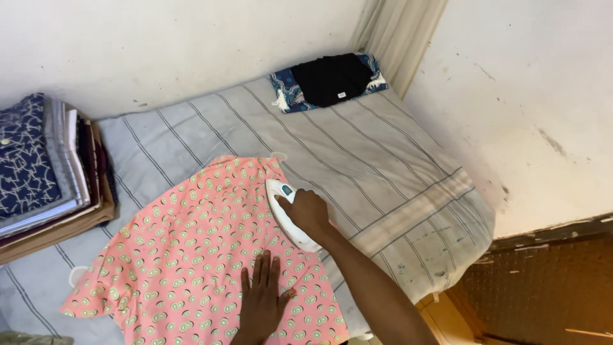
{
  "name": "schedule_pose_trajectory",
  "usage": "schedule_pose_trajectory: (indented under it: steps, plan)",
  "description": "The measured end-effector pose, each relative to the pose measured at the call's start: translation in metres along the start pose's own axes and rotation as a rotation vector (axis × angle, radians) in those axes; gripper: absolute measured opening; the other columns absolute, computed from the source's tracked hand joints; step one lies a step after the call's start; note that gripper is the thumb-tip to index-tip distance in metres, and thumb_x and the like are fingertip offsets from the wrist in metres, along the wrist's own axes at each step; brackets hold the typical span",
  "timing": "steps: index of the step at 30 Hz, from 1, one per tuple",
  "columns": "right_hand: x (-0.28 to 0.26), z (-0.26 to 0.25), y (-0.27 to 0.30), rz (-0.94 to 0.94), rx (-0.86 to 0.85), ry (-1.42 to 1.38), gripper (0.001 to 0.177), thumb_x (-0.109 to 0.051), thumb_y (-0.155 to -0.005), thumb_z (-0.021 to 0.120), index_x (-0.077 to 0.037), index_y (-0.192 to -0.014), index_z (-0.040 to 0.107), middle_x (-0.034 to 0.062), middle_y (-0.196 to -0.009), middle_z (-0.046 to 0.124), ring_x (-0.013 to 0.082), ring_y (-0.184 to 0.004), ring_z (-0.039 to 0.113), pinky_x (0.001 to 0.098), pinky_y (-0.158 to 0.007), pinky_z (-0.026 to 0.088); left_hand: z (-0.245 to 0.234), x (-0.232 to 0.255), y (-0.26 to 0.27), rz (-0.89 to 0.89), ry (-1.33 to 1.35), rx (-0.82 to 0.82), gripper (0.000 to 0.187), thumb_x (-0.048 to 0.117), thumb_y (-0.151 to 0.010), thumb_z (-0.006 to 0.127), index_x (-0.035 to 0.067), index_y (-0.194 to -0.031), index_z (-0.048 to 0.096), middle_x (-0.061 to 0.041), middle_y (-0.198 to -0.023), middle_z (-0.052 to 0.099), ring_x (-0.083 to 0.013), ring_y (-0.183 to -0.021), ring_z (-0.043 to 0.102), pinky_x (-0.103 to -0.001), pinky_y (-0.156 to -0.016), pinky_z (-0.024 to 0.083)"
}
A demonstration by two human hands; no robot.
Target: Ironing and folding a pink patterned shirt on a bed.
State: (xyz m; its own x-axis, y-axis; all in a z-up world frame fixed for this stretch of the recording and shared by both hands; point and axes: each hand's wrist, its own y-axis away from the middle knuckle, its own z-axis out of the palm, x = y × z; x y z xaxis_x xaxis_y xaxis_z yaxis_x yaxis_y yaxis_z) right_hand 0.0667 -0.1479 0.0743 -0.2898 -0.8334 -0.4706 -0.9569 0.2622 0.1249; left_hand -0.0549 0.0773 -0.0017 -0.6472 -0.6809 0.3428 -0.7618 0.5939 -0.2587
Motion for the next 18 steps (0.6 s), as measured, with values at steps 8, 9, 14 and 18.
schedule_pose_trajectory:
  steps: [8, 9, 14, 18]
  plan:
    - [-0.023, 0.023, -0.082, 0.125, -0.008, -0.006, 0.075, -0.072, -0.090, 0.059, 0.001, -0.078, 0.073, 0.0217, -0.081, 0.074, 0.0377, -0.077, 0.073, 0.0509, -0.067, 0.057, -0.005, -0.005, -0.001, -0.059, 0.094, -0.132, 0.083, 0.059, -0.102, 0.049, -0.003, -0.155, 0.029, -0.026, -0.163, 0.023, -0.0420, -0.151, 0.019, -0.065, -0.115, 0.008]
    - [-0.031, 0.019, -0.082, 0.093, -0.012, -0.001, 0.075, -0.072, -0.090, 0.059, 0.001, -0.078, 0.073, 0.0217, -0.081, 0.074, 0.0377, -0.077, 0.073, 0.0509, -0.067, 0.057, -0.009, -0.009, -0.006, -0.081, 0.084, -0.110, 0.083, 0.059, -0.102, 0.049, -0.003, -0.155, 0.029, -0.026, -0.163, 0.023, -0.0420, -0.151, 0.019, -0.065, -0.115, 0.008]
    - [-0.006, 0.016, -0.035, 0.023, -0.057, -0.011, 0.076, -0.072, -0.088, 0.061, 0.003, -0.076, 0.071, 0.0238, -0.077, 0.072, 0.0394, -0.075, 0.072, 0.0523, -0.066, 0.055, -0.030, -0.003, -0.023, -0.087, 0.204, -0.035, 0.073, 0.053, -0.099, 0.055, -0.005, -0.143, 0.045, -0.025, -0.145, 0.048, -0.0422, -0.135, 0.042, -0.061, -0.108, 0.029]
    - [0.011, 0.021, 0.045, 0.070, -0.099, -0.002, 0.075, -0.071, -0.088, 0.061, 0.003, -0.078, 0.072, 0.0232, -0.075, 0.071, 0.0390, -0.072, 0.071, 0.0518, -0.064, 0.055, -0.034, 0.000, -0.017, -0.042, 0.279, 0.035, 0.065, 0.046, -0.099, 0.058, -0.007, -0.134, 0.054, -0.025, -0.134, 0.058, -0.0415, -0.128, 0.051, -0.055, -0.106, 0.037]
